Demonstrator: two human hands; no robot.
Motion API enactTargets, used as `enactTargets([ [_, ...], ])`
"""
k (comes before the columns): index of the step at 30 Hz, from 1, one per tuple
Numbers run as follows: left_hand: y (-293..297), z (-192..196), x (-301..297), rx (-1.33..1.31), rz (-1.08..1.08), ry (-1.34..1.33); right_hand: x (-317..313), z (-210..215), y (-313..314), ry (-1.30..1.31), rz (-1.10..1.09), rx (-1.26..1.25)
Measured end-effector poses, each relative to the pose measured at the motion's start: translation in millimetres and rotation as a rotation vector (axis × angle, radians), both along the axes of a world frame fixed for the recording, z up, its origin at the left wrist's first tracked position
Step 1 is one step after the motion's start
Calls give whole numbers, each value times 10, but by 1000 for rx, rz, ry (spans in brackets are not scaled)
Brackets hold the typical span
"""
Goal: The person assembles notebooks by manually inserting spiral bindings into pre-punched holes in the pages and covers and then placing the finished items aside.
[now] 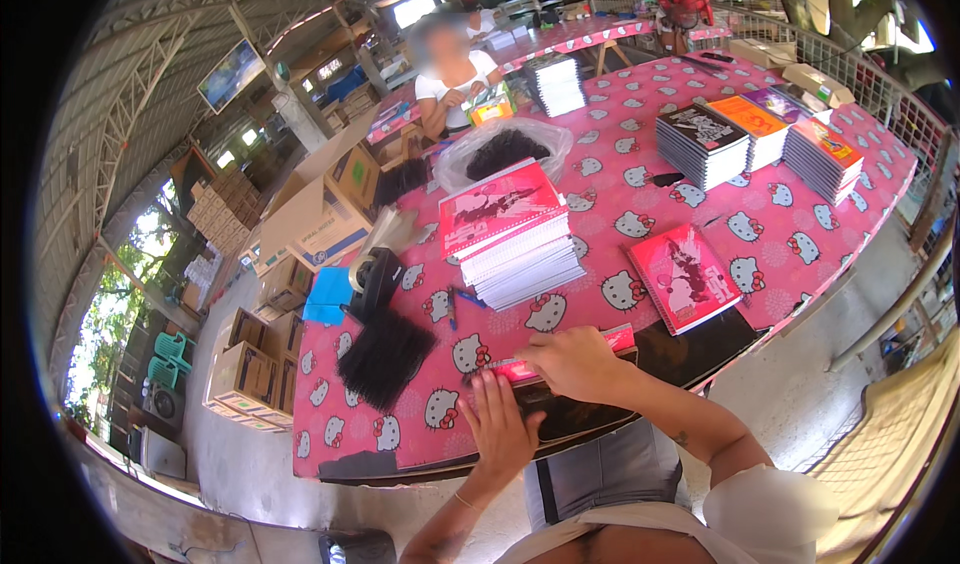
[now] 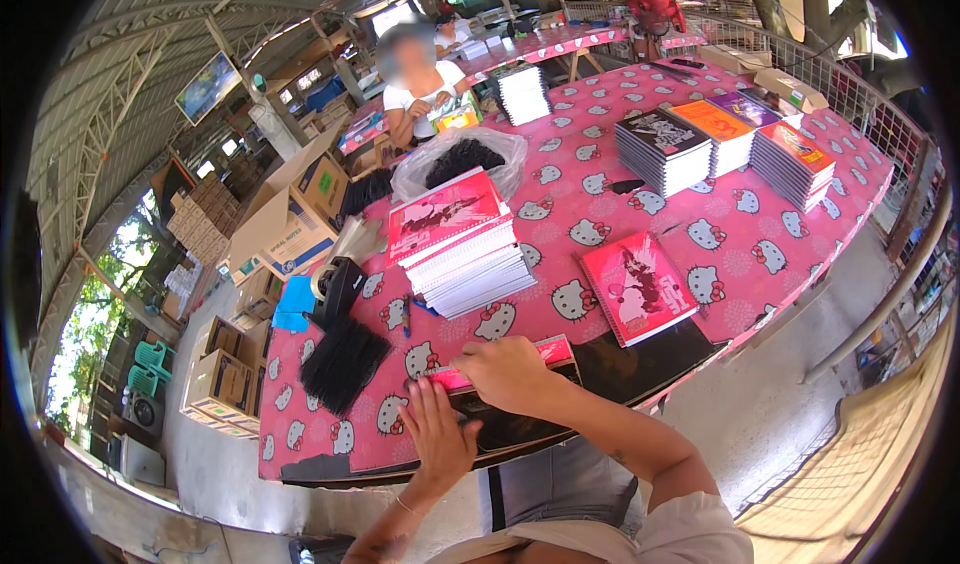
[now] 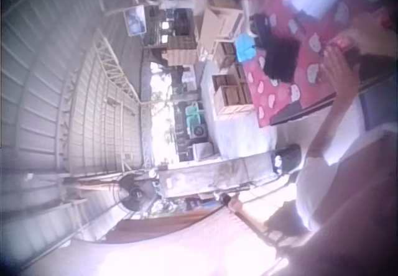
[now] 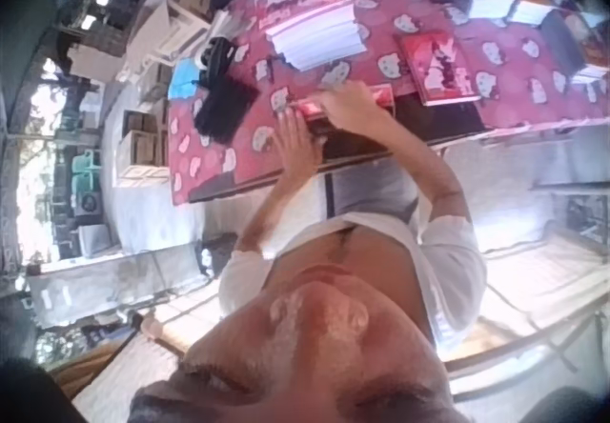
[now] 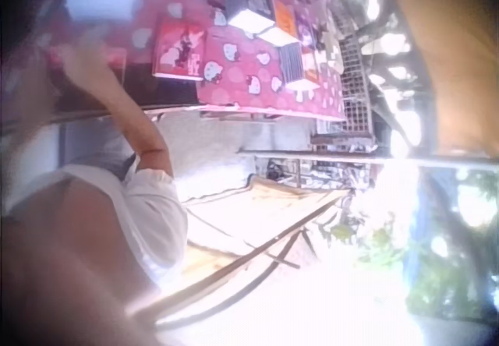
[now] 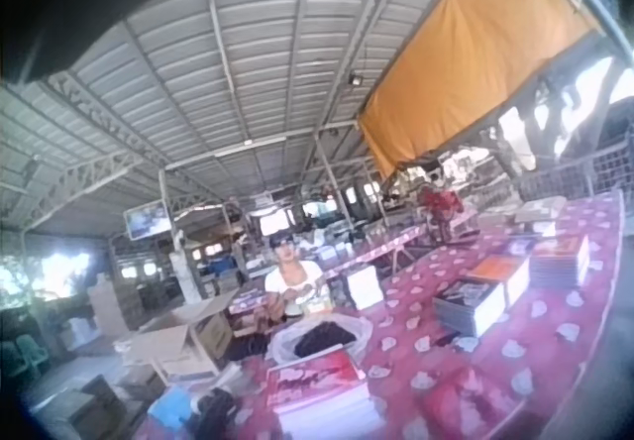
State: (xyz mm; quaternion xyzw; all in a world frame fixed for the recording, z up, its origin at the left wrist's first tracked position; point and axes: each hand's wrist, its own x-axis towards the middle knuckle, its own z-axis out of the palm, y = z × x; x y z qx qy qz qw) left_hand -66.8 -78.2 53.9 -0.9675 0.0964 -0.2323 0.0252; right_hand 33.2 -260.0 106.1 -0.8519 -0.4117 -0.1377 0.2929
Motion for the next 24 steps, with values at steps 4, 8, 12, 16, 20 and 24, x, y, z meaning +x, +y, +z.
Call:
enactTargets([
  [4,329,379,542,-428,-260,48,-16,-15,-77,-78,-29,19],
  [8,375,467,586,-511,-449,-21,-5,-3,-74,-30,-38,14],
  [12,380,461,628,-420,-408,-74,0,11,-44,-64,-36,8],
  [16,389,517,553,-770,-296,154,-30,1,-24,-72,-42,14],
  [20,427,855,435,-579,-402,92,-54,23,-86,-65,-49,7],
  [24,433,907,508,-175,-277,348,-111,17,-26,-111,-42,6],
])
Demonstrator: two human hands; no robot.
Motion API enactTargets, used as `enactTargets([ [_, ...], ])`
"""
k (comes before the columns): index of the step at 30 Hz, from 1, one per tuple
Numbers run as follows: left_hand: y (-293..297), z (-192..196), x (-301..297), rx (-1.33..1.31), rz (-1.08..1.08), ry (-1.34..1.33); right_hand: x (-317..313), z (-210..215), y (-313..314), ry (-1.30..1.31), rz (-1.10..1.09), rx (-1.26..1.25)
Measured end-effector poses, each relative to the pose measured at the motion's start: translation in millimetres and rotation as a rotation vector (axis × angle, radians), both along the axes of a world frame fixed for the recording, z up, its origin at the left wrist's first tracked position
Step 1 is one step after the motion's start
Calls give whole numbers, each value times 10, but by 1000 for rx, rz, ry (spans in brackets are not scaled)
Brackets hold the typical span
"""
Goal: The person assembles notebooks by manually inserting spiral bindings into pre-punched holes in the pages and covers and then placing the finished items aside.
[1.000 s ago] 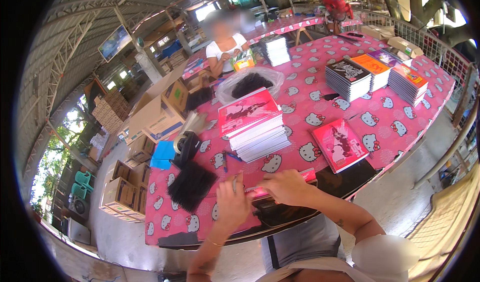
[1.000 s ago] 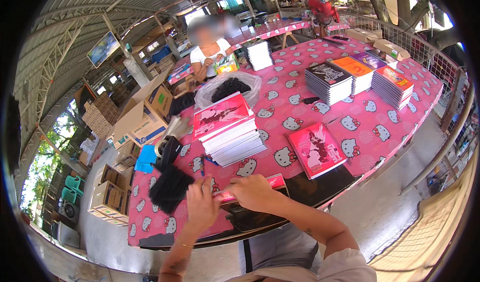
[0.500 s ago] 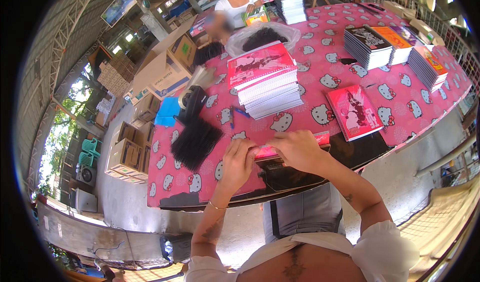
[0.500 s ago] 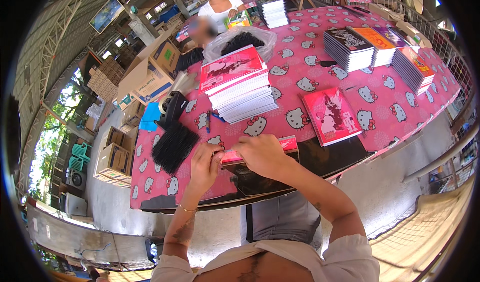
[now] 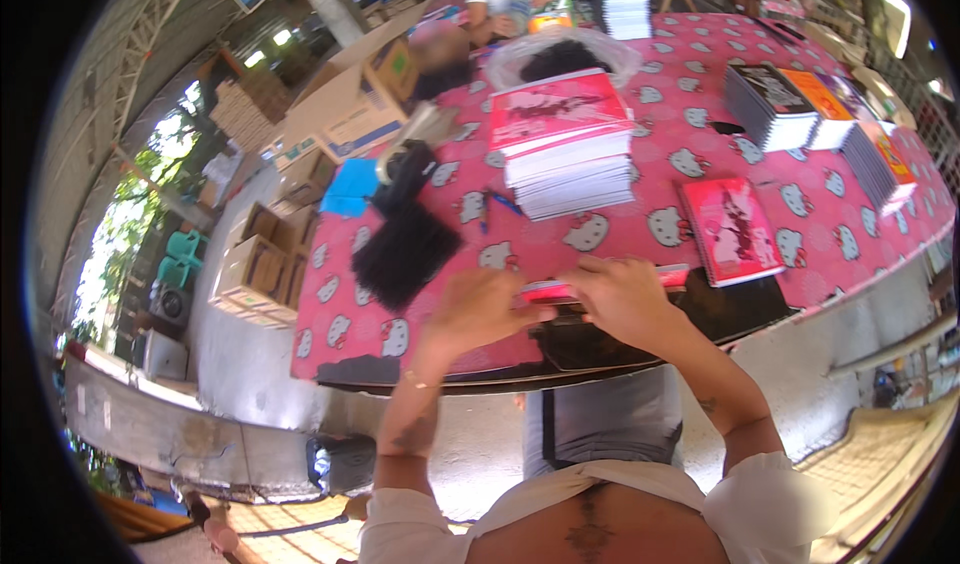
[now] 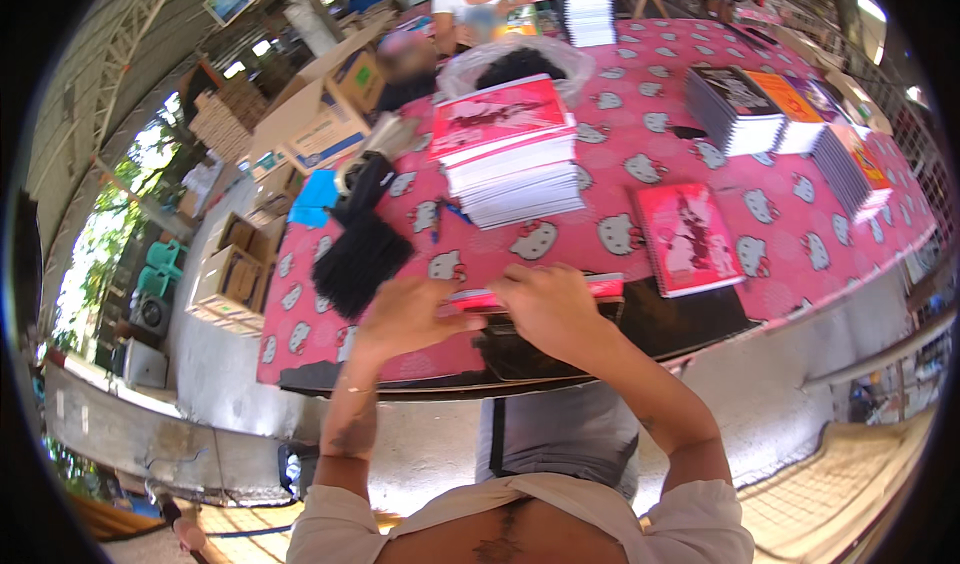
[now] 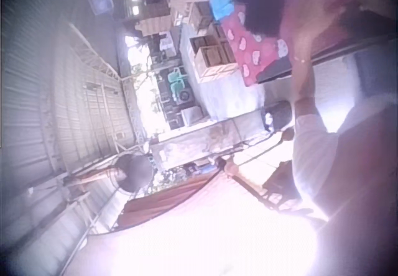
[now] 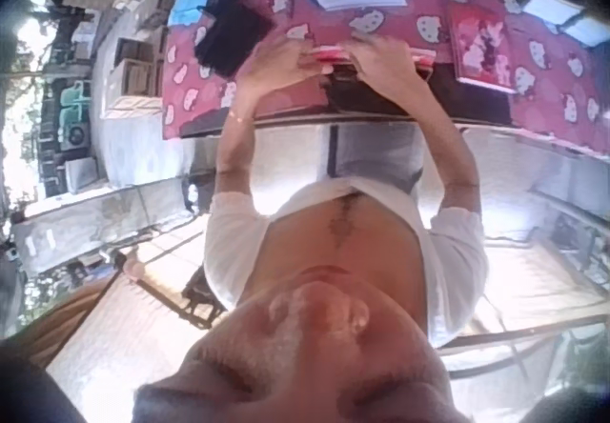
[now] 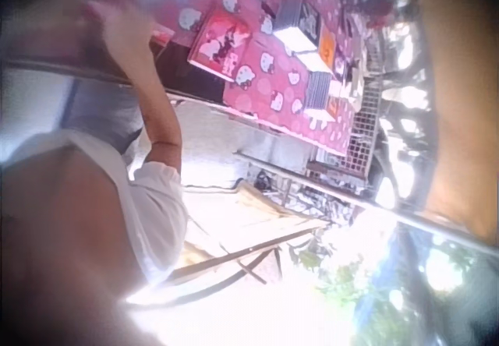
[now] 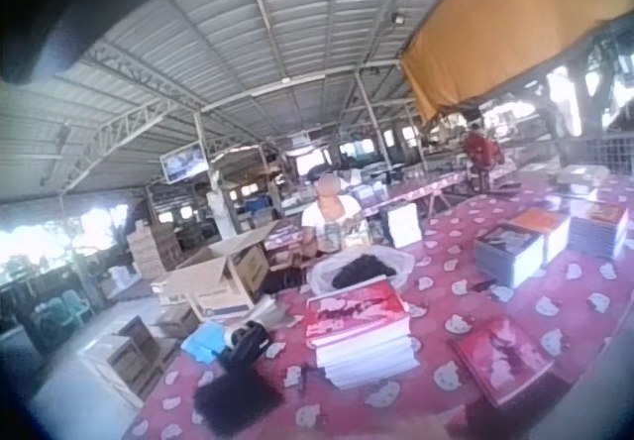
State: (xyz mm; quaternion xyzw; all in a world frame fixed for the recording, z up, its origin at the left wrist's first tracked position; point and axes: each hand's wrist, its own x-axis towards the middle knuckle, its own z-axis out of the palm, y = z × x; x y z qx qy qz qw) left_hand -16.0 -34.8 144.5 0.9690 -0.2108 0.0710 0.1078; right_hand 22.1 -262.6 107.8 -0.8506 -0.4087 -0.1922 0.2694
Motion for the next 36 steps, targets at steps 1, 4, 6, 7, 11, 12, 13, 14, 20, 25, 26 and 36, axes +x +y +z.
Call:
enactTargets([
  [1,62,119,-21,-39,-63,-49,26,-37,60,35,24,27],
  [4,-16,230,23,23,-99,-6,-9,10,-61,45,-13,22],
  [6,133,140,110,134,-78,264,-23,-35,5,25,-6,32],
  [7,118,162,115,135,-78,257,-7,-35,24,2,-3,46],
  [11,178,66,109,-376,-18,319,33,-13,-5,25,5,36],
  [12,195,62,123,-326,-3,340,46,-21,-32,19,2,17],
  [13,179,41,97,-324,-1,341,54,-26,-46,12,-1,-3],
  [14,134,7,44,-362,-9,164,53,-18,-39,14,0,-1],
  [20,96,-188,38,-323,-52,-141,42,3,-11,17,10,27],
  [25,34,-205,15,-501,-39,-32,66,15,-12,43,19,1],
  [26,-37,-220,35,-329,-48,-172,74,24,-6,41,21,6],
  [36,-531,-1008,-373,219,300,-418,101,-30,11,37,3,30],
])
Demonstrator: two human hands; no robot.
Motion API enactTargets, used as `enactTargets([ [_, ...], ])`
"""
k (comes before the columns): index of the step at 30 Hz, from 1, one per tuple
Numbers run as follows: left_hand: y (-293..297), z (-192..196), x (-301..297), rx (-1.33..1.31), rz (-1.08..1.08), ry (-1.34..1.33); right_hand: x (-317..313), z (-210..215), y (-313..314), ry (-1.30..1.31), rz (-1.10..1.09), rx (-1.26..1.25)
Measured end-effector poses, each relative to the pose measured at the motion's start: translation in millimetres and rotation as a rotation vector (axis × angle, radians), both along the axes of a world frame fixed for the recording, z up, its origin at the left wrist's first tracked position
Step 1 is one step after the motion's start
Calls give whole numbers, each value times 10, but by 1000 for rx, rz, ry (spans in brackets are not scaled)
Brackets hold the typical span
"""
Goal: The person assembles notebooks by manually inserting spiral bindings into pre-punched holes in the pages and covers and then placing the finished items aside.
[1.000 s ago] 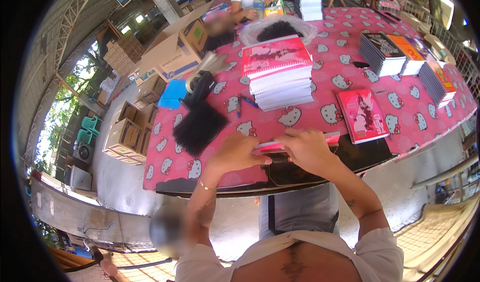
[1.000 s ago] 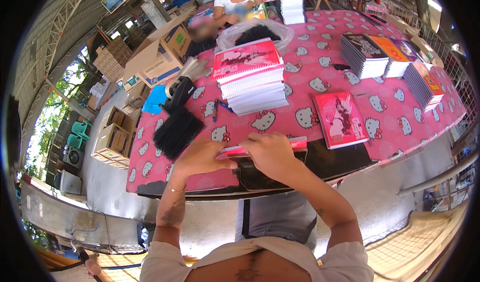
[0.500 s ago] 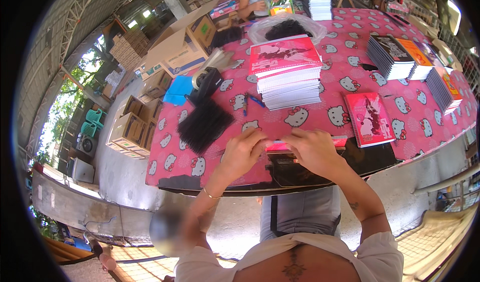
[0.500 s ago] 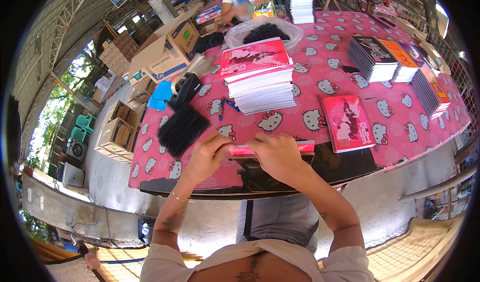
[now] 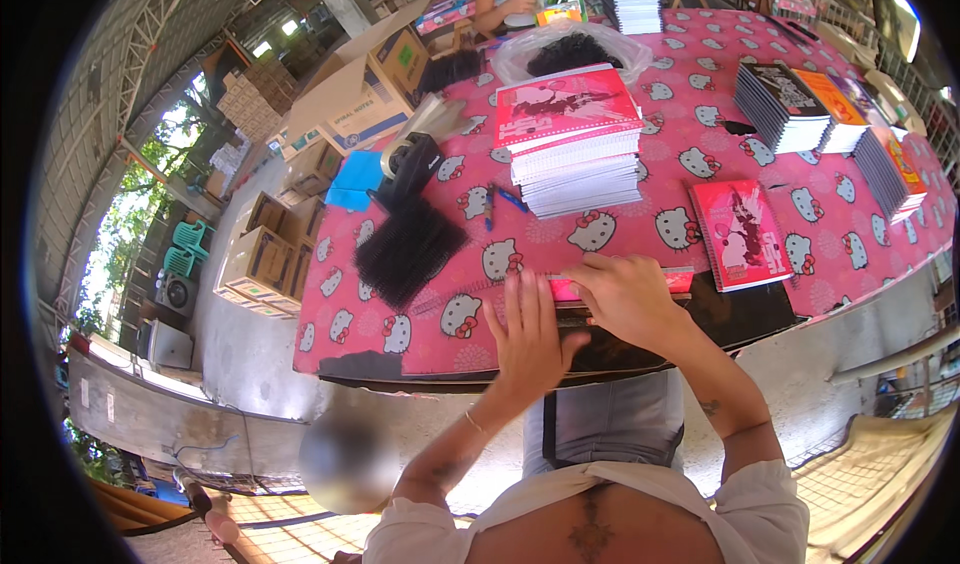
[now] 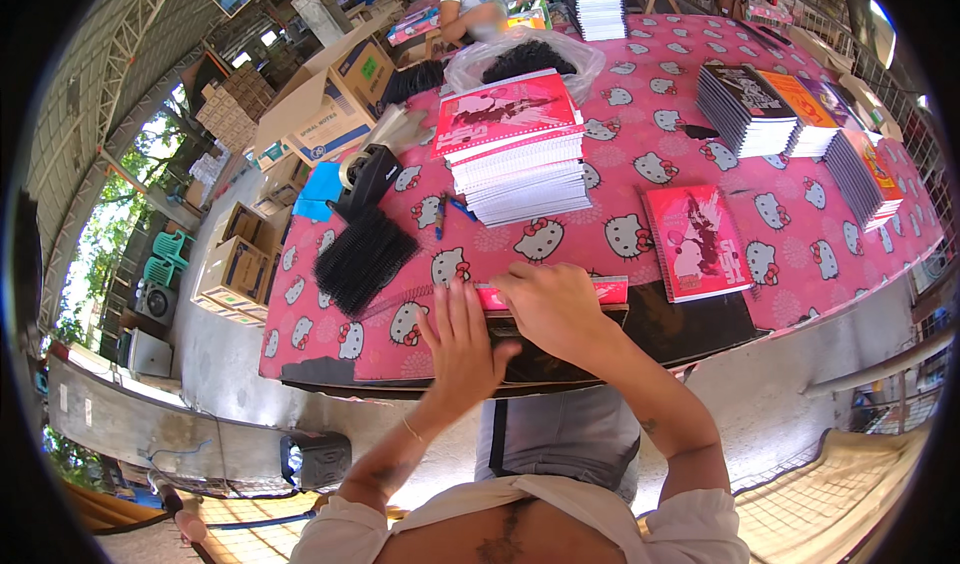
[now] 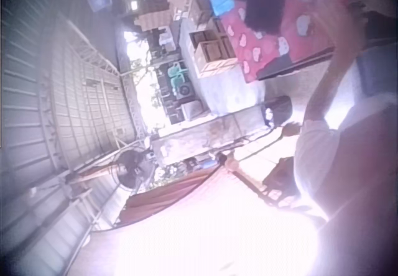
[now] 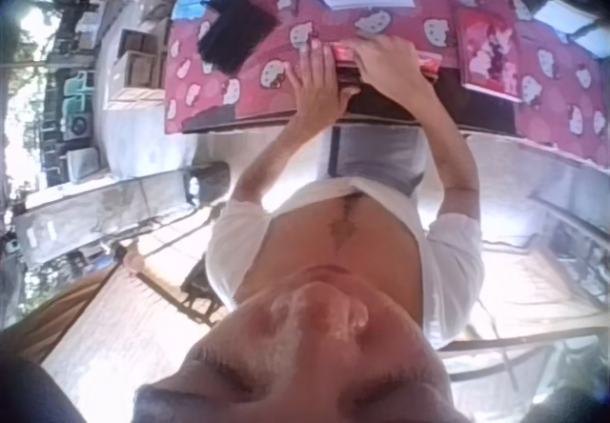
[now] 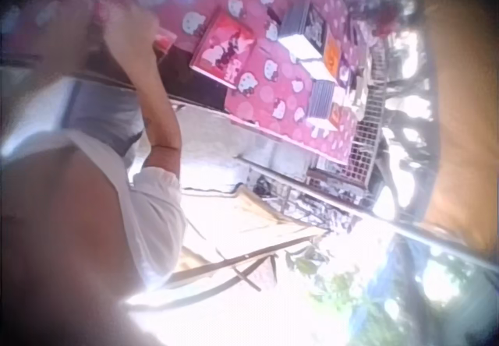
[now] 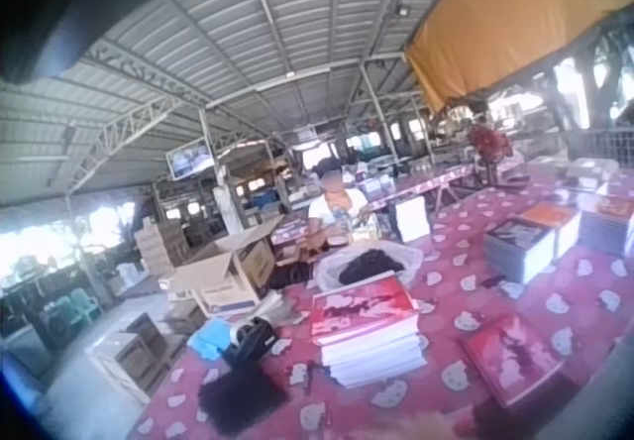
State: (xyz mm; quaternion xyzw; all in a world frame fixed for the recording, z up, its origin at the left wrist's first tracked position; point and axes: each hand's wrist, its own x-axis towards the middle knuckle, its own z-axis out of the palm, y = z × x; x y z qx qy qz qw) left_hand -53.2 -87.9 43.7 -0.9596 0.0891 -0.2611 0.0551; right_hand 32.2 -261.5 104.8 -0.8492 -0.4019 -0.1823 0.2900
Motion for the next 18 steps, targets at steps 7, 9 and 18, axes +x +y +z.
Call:
enactTargets([
  [7,46,208,149,-188,-19,32,37,21,-45,-12,-4,-52],
  [9,-91,23,-126,-19,-99,110,-17,5,-12,-26,4,-26],
  [18,-61,-119,-15,-82,-193,49,-8,61,-423,-128,-69,30],
])
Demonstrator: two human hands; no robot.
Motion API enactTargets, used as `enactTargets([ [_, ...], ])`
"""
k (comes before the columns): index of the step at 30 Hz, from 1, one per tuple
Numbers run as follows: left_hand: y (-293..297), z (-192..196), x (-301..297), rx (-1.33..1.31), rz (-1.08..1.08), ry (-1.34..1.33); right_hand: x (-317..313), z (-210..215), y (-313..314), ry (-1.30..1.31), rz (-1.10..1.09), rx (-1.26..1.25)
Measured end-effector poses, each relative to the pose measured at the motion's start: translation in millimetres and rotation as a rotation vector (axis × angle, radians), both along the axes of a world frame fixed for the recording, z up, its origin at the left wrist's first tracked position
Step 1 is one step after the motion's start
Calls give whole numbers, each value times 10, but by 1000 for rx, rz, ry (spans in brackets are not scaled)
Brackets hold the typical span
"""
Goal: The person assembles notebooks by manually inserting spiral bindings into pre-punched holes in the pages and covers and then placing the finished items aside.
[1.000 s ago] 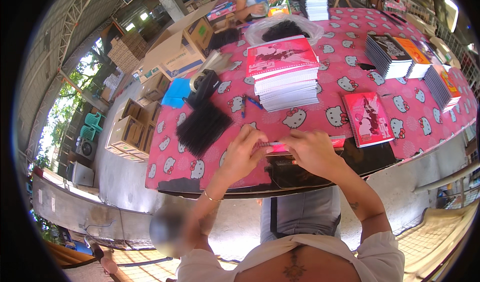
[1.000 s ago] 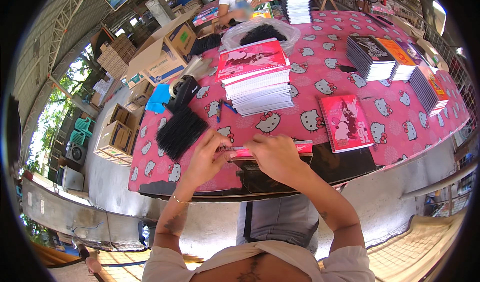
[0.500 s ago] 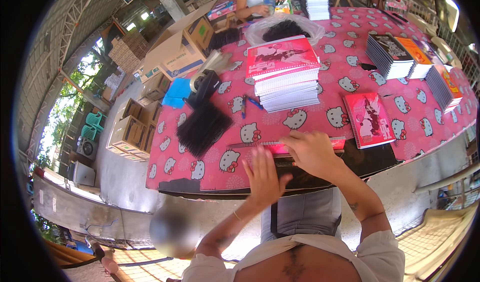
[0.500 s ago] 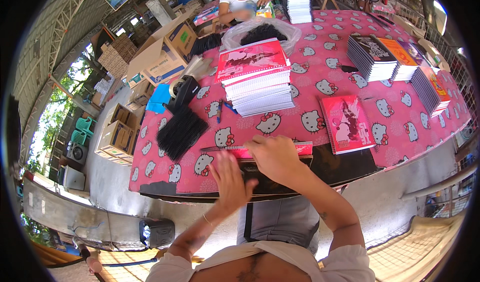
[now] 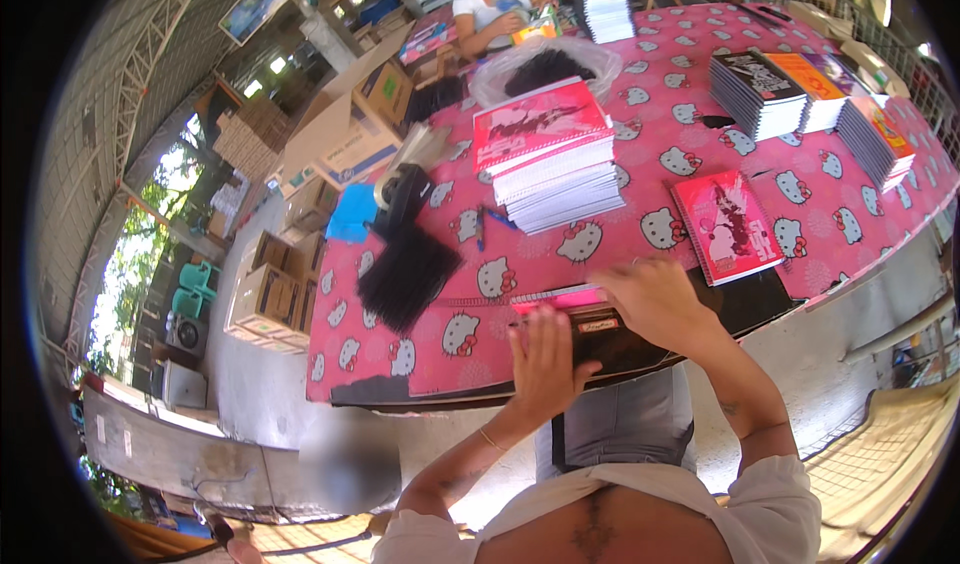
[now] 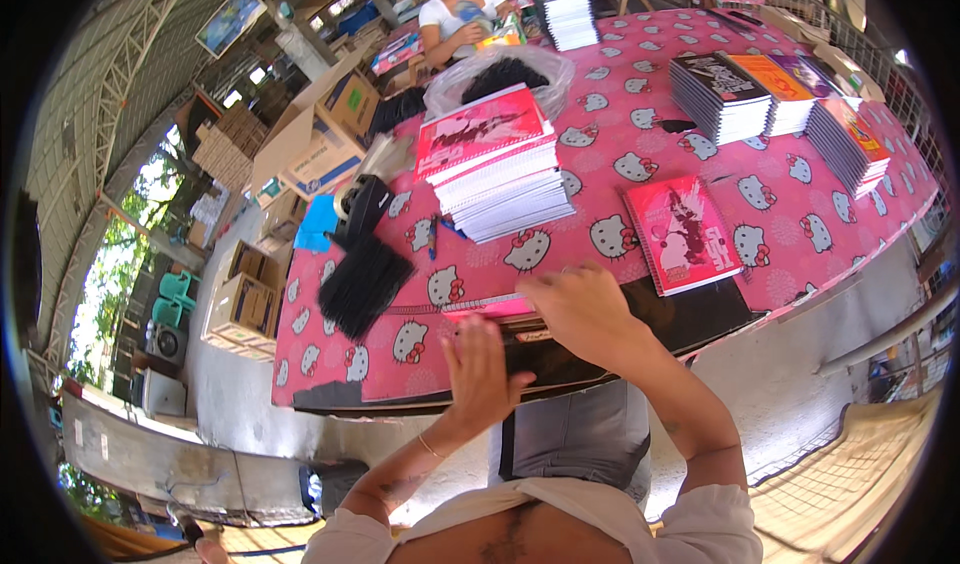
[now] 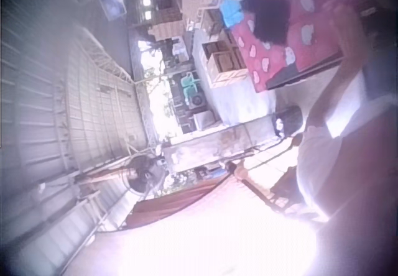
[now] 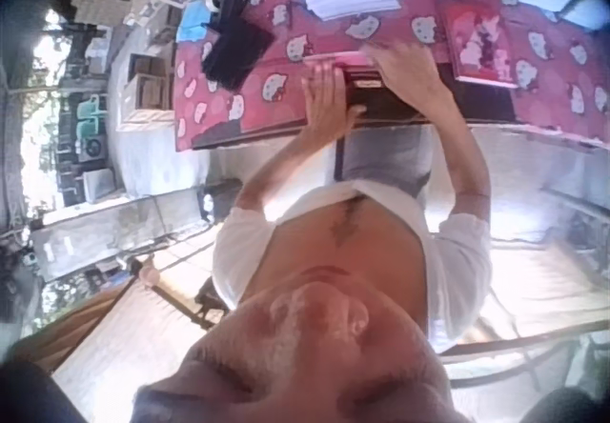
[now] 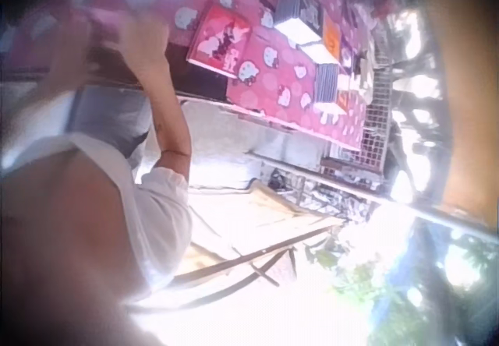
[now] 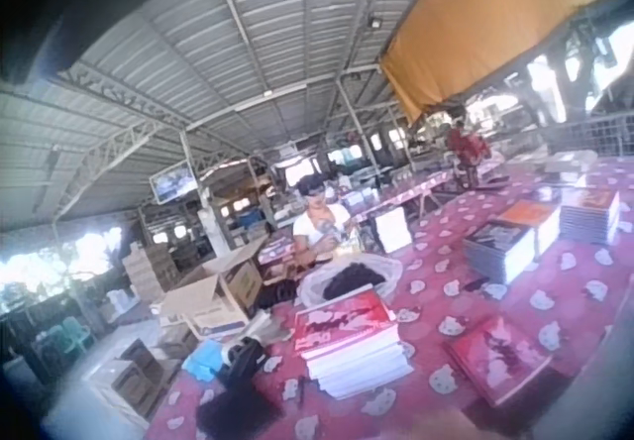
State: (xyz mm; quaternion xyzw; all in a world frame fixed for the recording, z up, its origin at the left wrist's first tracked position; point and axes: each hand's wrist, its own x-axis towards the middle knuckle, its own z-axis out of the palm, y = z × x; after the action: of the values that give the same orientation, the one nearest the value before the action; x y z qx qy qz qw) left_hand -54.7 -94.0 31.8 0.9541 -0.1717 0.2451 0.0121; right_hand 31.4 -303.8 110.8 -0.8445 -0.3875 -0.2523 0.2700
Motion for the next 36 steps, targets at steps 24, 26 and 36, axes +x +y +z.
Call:
enactTargets([
  [24,-244,183,-75,-160,-148,-145,-109,-59,-537,82,-67,276],
  [26,-150,795,350,-166,-130,81,5,-453,-564,502,254,623],
  [36,-177,-121,-24,42,-175,-32,-32,-781,-100,637,290,836],
])
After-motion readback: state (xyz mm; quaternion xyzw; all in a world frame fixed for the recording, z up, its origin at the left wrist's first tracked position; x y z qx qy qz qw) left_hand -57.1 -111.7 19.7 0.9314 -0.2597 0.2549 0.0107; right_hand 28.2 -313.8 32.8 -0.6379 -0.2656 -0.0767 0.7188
